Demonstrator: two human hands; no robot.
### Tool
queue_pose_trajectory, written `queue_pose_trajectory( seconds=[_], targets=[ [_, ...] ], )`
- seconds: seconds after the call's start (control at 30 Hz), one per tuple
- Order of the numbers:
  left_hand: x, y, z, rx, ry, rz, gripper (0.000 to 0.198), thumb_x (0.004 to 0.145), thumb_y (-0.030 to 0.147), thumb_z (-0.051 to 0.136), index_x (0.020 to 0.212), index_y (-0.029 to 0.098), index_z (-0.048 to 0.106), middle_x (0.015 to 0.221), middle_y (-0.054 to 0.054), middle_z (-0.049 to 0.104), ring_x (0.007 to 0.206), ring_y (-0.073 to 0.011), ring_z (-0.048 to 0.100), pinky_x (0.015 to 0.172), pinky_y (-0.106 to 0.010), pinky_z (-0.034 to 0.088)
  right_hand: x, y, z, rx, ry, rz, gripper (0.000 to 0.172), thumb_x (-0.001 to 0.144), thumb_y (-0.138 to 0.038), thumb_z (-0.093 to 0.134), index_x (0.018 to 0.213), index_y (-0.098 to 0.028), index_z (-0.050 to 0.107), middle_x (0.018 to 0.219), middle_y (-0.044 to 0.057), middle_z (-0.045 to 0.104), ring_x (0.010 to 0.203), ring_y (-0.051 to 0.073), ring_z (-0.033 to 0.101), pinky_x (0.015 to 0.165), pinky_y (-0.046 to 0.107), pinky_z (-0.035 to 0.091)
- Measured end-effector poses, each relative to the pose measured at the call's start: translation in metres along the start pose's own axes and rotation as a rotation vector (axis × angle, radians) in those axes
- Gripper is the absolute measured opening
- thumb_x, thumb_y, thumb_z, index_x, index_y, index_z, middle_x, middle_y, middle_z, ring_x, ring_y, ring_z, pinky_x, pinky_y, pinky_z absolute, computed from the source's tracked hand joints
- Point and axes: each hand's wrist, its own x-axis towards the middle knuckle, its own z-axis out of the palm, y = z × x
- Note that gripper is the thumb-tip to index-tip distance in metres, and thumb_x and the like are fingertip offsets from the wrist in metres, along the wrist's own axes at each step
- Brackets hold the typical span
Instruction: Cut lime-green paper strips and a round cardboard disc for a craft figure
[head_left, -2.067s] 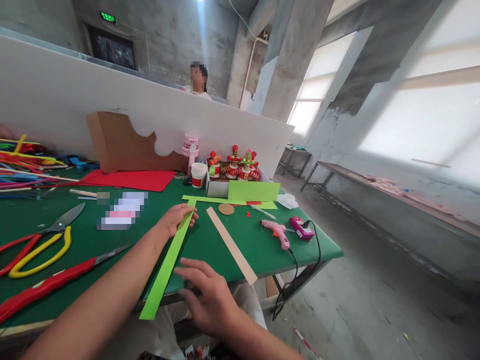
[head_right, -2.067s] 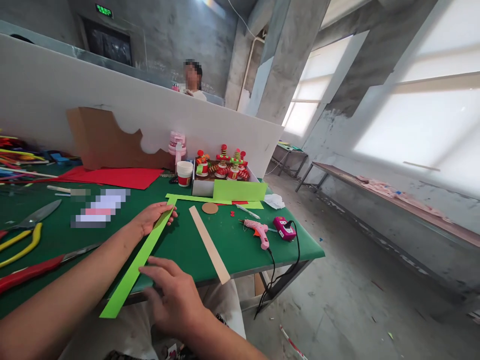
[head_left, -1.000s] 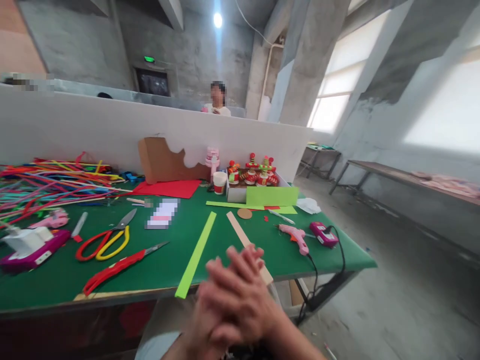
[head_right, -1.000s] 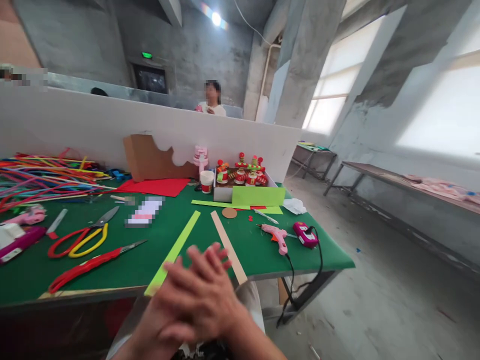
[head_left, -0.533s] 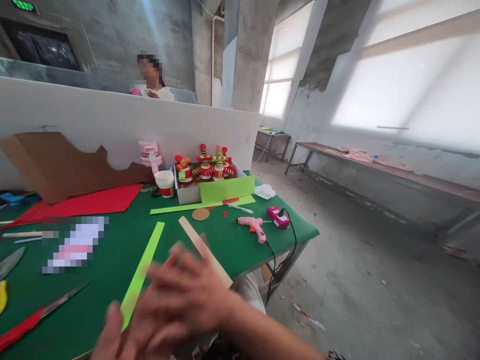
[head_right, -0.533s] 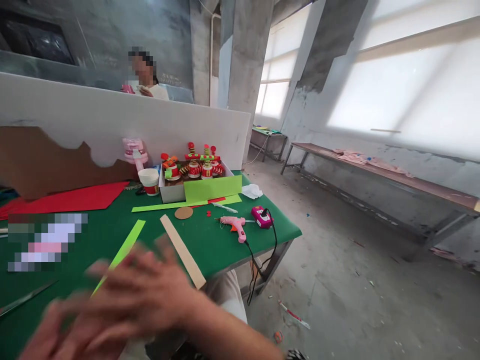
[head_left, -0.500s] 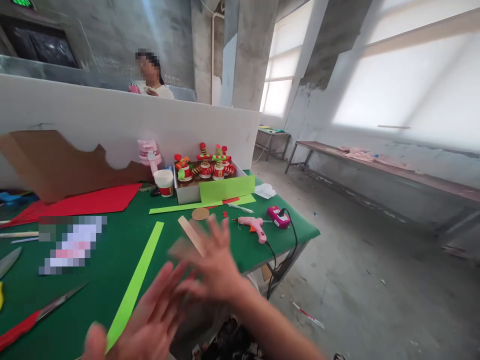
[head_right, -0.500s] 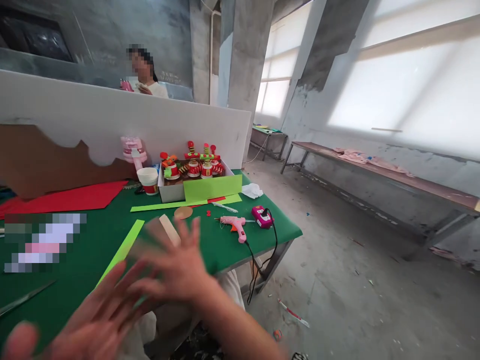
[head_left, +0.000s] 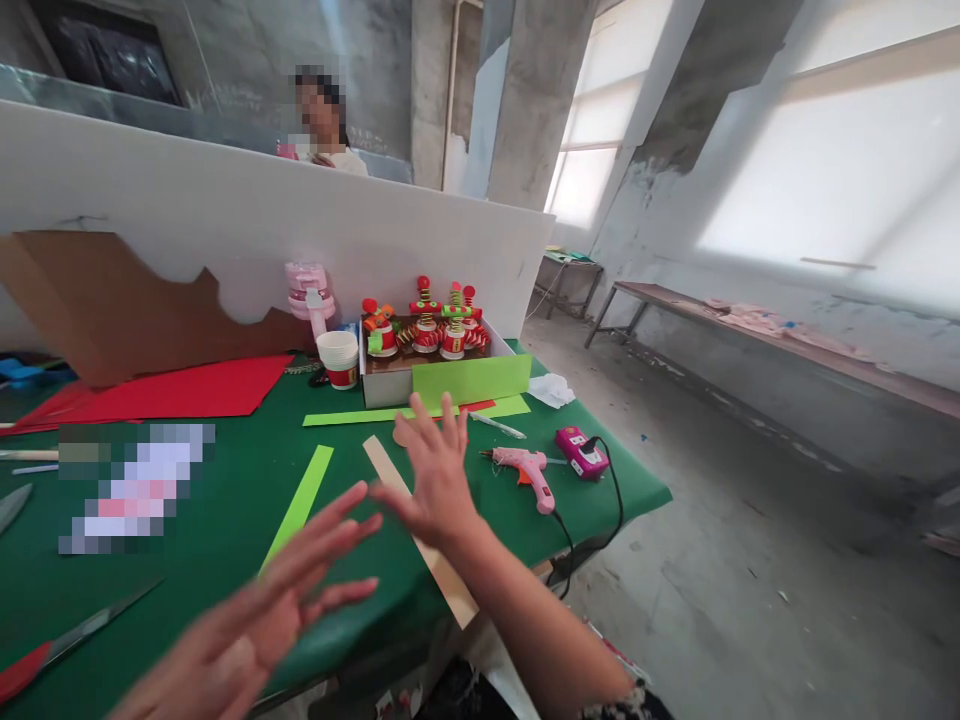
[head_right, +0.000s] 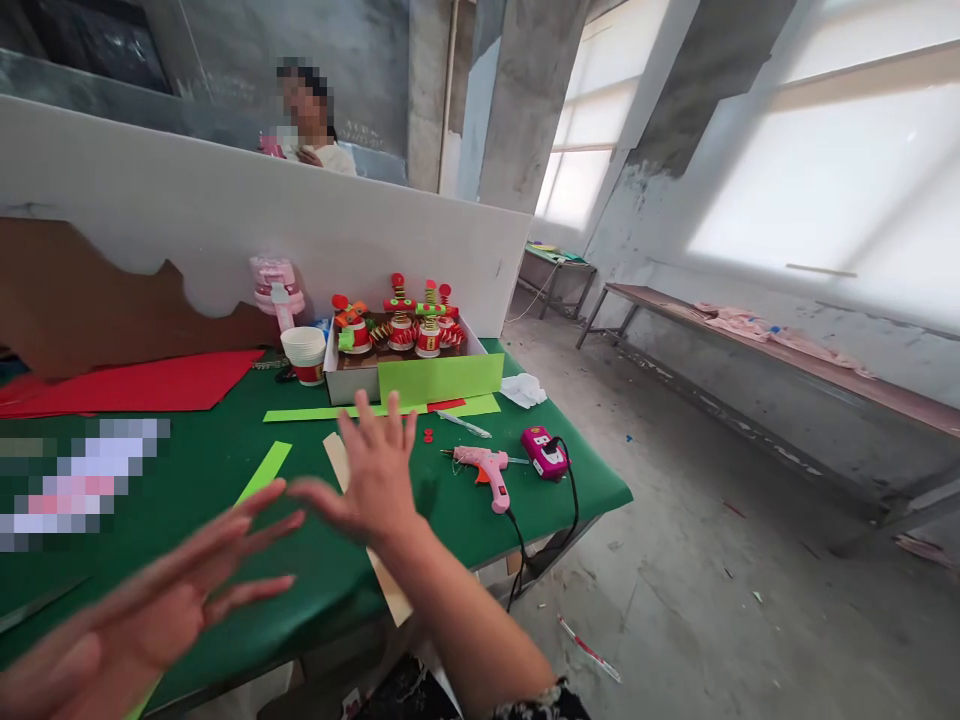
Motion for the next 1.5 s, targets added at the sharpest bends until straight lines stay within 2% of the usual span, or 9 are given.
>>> queue_pose_trajectory(
  seconds=[0.07, 0.13, 0.23, 0.33, 0.43, 0.57, 0.73, 1.1, 1.5],
  targets=[
    [0.029, 0.019, -0.025, 0.0, 0.14, -0.089, 0.073, 0.076, 0.065, 0.062, 0.143, 0.04, 0.049, 0.127, -0.005, 0.071, 0.119, -0.0352, 0.064, 0.099, -0.056, 0.055, 0.02, 0.028, 0.013, 0.178, 0.047, 0.084, 0.038, 0.101, -0.042, 0.045, 0.127, -0.026, 0.067, 0.118, 0.007, 0.074, 0.131, 0.029, 0.056, 0.12, 0.056, 0.026],
    [0.064, 0.029, -0.05, 0.098, 0.439, -0.082, 0.061, 0.08, 0.06, 0.057, 0.132, 0.028, 0.059, 0.101, -0.006, 0.079, 0.104, -0.0294, 0.071, 0.097, -0.049, 0.057, 0.031, 0.044, 0.028, 0.363, 0.039, 0.14, 0.043, 0.104, -0.025, 0.032, 0.139, -0.024, 0.057, 0.093, 0.003, 0.079, 0.099, 0.019, 0.073, 0.105, 0.04, 0.048],
    [0.103, 0.017, -0.076, 0.42, 0.771, -0.058, 0.045, 0.083, 0.049, 0.049, 0.112, 0.02, 0.068, 0.089, -0.005, 0.078, 0.092, -0.0242, 0.072, 0.088, -0.039, 0.057, 0.031, 0.05, 0.047, 0.403, 0.074, 0.137, 0.054, 0.098, -0.016, 0.036, 0.151, -0.022, 0.04, 0.127, 0.01, 0.07, 0.094, 0.016, 0.073, 0.089, 0.03, 0.056],
    [0.113, -0.01, -0.084, 0.528, 0.879, -0.092, 0.04, 0.084, 0.045, 0.043, 0.098, 0.02, 0.07, 0.081, -0.005, 0.076, 0.087, -0.0244, 0.071, 0.079, -0.035, 0.054, 0.023, 0.053, 0.058, 0.302, 0.105, 0.036, 0.036, 0.096, -0.022, 0.047, 0.127, -0.022, 0.065, 0.127, 0.011, 0.069, 0.117, 0.022, 0.065, 0.105, 0.04, 0.048],
    [0.107, -0.028, -0.082, 0.591, 0.845, -0.108, 0.036, 0.081, 0.046, 0.046, 0.09, 0.022, 0.071, 0.076, -0.002, 0.076, 0.077, -0.022, 0.07, 0.068, -0.029, 0.05, 0.018, 0.056, 0.062, 0.342, 0.056, 0.075, 0.037, 0.097, -0.018, 0.042, 0.125, -0.024, 0.066, 0.096, 0.005, 0.076, 0.101, 0.019, 0.07, 0.098, 0.037, 0.053],
    [0.107, -0.037, -0.077, 0.632, 0.756, -0.116, 0.037, 0.08, 0.047, 0.045, 0.089, 0.023, 0.071, 0.075, -0.001, 0.077, 0.073, -0.0201, 0.07, 0.063, -0.026, 0.048, 0.02, 0.064, 0.063, 0.383, 0.081, 0.173, 0.047, 0.094, -0.017, 0.041, 0.137, -0.023, 0.057, 0.116, 0.007, 0.072, 0.091, 0.018, 0.07, 0.089, 0.032, 0.056],
    [0.113, -0.047, -0.074, 0.684, 0.686, -0.102, 0.042, 0.084, 0.05, 0.04, 0.089, 0.023, 0.072, 0.078, -0.001, 0.077, 0.073, -0.0188, 0.07, 0.061, -0.025, 0.048, 0.023, 0.073, 0.064, 0.372, -0.039, 0.204, 0.033, 0.097, -0.023, 0.043, 0.115, -0.024, 0.071, 0.092, 0.004, 0.077, 0.082, 0.02, 0.071, 0.085, 0.034, 0.055],
    [0.115, -0.055, -0.074, 0.902, 0.293, 0.1, 0.033, 0.084, 0.035, 0.045, 0.093, 0.025, 0.075, 0.103, -0.004, 0.078, 0.104, -0.0229, 0.062, 0.093, -0.036, 0.048, 0.022, 0.056, 0.066, 0.068, -0.449, -0.087, 0.026, 0.094, -0.021, 0.059, 0.118, -0.02, 0.068, 0.119, 0.009, 0.073, 0.114, 0.028, 0.055, 0.093, 0.043, 0.04],
    [0.114, -0.06, -0.069, 1.13, 0.06, 0.098, 0.037, 0.082, 0.011, 0.04, 0.1, 0.028, 0.069, 0.114, -0.002, 0.074, 0.112, -0.0247, 0.055, 0.089, -0.041, 0.042, 0.026, 0.051, 0.068, -0.029, -0.503, -0.078, 0.021, 0.099, -0.019, 0.051, 0.109, -0.019, 0.07, 0.116, 0.008, 0.072, 0.107, 0.024, 0.054, 0.086, 0.038, 0.037]
  ],
)
